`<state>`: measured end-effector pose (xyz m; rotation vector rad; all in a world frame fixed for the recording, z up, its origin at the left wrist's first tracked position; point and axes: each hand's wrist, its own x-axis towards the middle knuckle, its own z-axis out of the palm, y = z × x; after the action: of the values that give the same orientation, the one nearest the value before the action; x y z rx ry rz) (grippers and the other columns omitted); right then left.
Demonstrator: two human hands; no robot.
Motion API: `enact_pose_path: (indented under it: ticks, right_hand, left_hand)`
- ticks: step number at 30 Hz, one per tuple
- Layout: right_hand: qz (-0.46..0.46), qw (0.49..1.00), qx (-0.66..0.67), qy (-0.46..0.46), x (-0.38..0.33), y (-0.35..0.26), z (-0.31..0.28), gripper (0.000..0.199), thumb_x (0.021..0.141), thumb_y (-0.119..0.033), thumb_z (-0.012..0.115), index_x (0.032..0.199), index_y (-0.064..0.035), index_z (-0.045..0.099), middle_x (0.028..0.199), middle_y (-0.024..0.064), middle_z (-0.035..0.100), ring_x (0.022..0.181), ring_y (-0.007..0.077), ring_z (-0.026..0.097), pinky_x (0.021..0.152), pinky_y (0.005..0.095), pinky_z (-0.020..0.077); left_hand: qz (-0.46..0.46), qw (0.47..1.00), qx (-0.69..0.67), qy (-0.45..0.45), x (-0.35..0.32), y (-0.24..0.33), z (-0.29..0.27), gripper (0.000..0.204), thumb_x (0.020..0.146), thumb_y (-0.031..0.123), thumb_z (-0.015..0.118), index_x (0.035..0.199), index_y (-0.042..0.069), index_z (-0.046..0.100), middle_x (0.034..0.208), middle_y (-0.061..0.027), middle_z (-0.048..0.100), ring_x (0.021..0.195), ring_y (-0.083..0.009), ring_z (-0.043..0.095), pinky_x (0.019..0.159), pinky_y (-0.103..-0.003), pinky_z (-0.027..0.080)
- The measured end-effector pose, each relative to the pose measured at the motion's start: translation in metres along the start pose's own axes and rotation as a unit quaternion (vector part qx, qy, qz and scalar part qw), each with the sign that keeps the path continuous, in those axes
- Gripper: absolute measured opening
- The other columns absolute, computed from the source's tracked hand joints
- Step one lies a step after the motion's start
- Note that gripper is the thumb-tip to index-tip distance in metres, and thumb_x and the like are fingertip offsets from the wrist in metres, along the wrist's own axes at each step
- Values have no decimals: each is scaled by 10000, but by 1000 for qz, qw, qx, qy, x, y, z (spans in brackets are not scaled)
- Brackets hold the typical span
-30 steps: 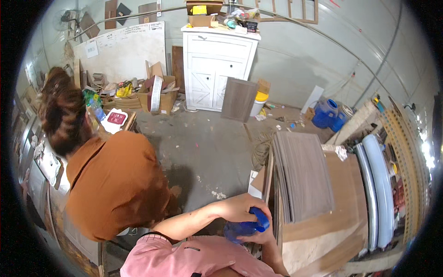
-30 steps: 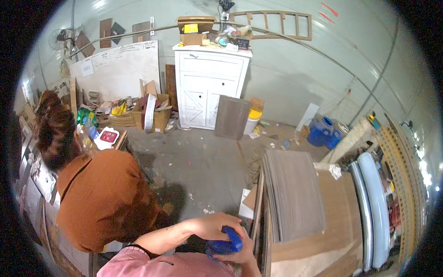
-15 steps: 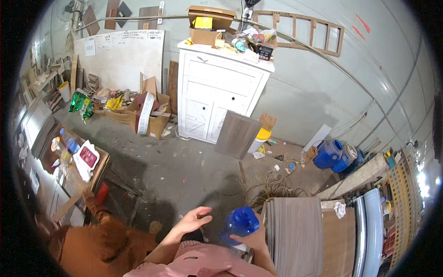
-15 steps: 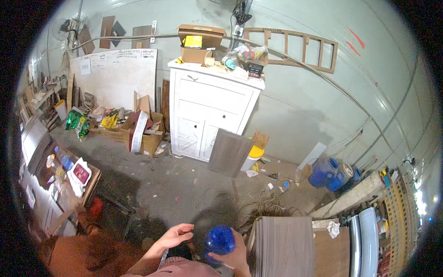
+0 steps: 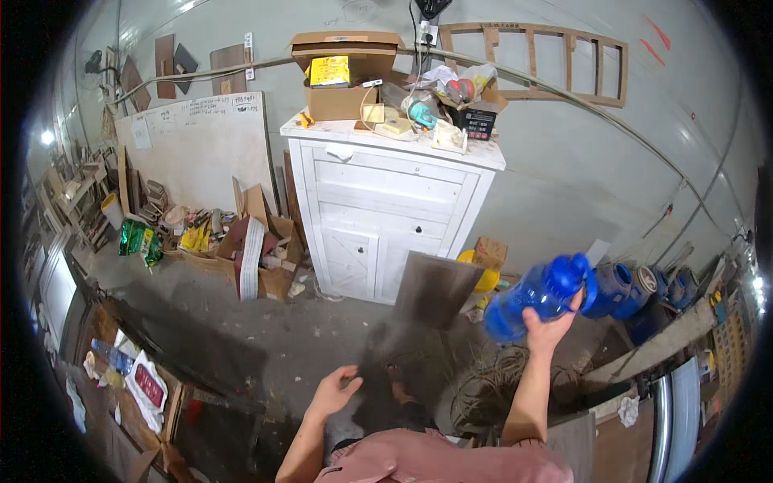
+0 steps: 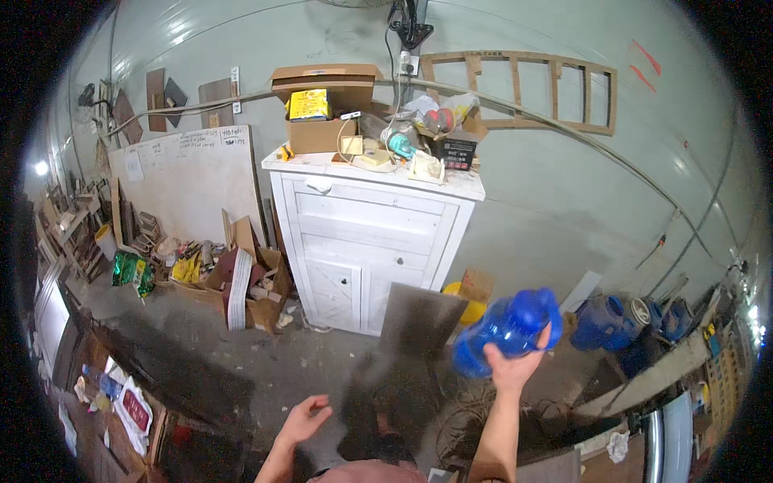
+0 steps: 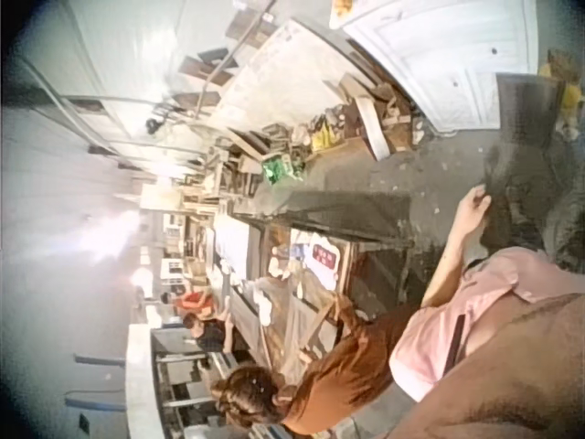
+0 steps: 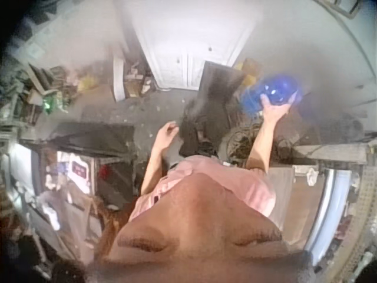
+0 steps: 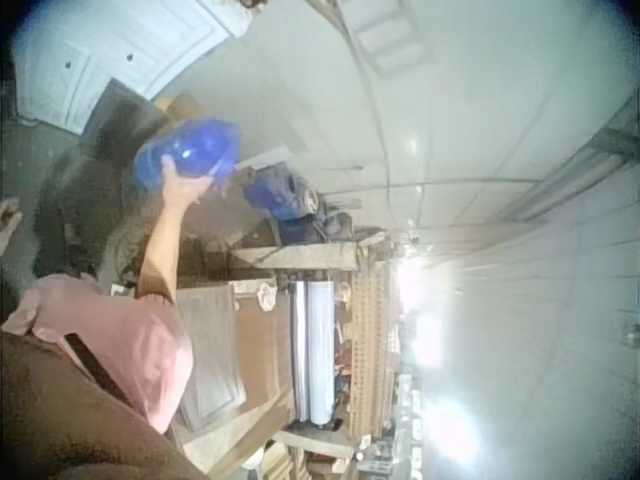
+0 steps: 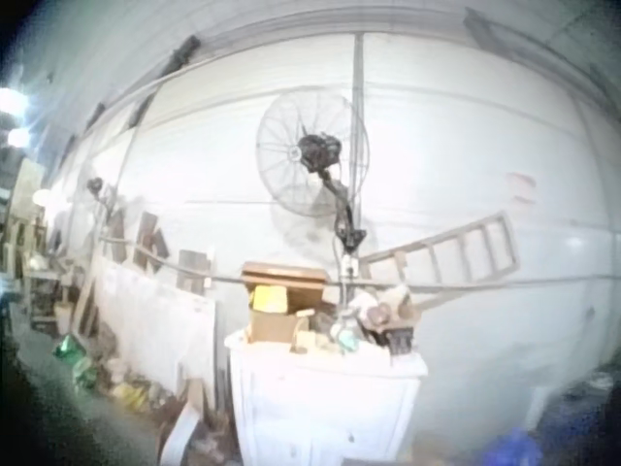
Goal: The person pulls a pallet jack through a workshop, carries a bucket, moves a floor fan, and fits wooden trim strips onto cabinet panels by hand.
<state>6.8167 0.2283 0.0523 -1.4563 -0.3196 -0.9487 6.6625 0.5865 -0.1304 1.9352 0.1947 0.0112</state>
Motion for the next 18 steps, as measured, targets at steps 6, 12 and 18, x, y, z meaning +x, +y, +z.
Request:
enact_pose_path:
  ticks: [6,12,18]
  right_hand:
    - [-125,990,33,55,167,102,82,982,640,-188,853,1422,-6,288,1295,120,454,1136,231,499,980,350,410]
    - [-84,995,-28,48,326,183,189,845,703,-215,840,1372,3,373,1181,118,555,1039,207,563,928,327,439]
    - [-55,989,-133,24,394,279,259,920,645,-311,866,1377,-23,388,1272,188,517,1168,279,525,995,373,408]
  left_hand:
    - [-289,942,166,32,11,-212,45,499,788,476,647,1096,83,657,1070,-170,668,1019,-336,632,845,-434,512]
    - [-346,910,227,-32,-8,-297,117,378,792,408,633,965,73,657,960,-149,675,907,-330,652,750,-450,522]
    - [-319,920,227,-4,56,-282,146,329,803,357,613,944,60,624,909,-142,669,839,-324,654,692,-458,520]
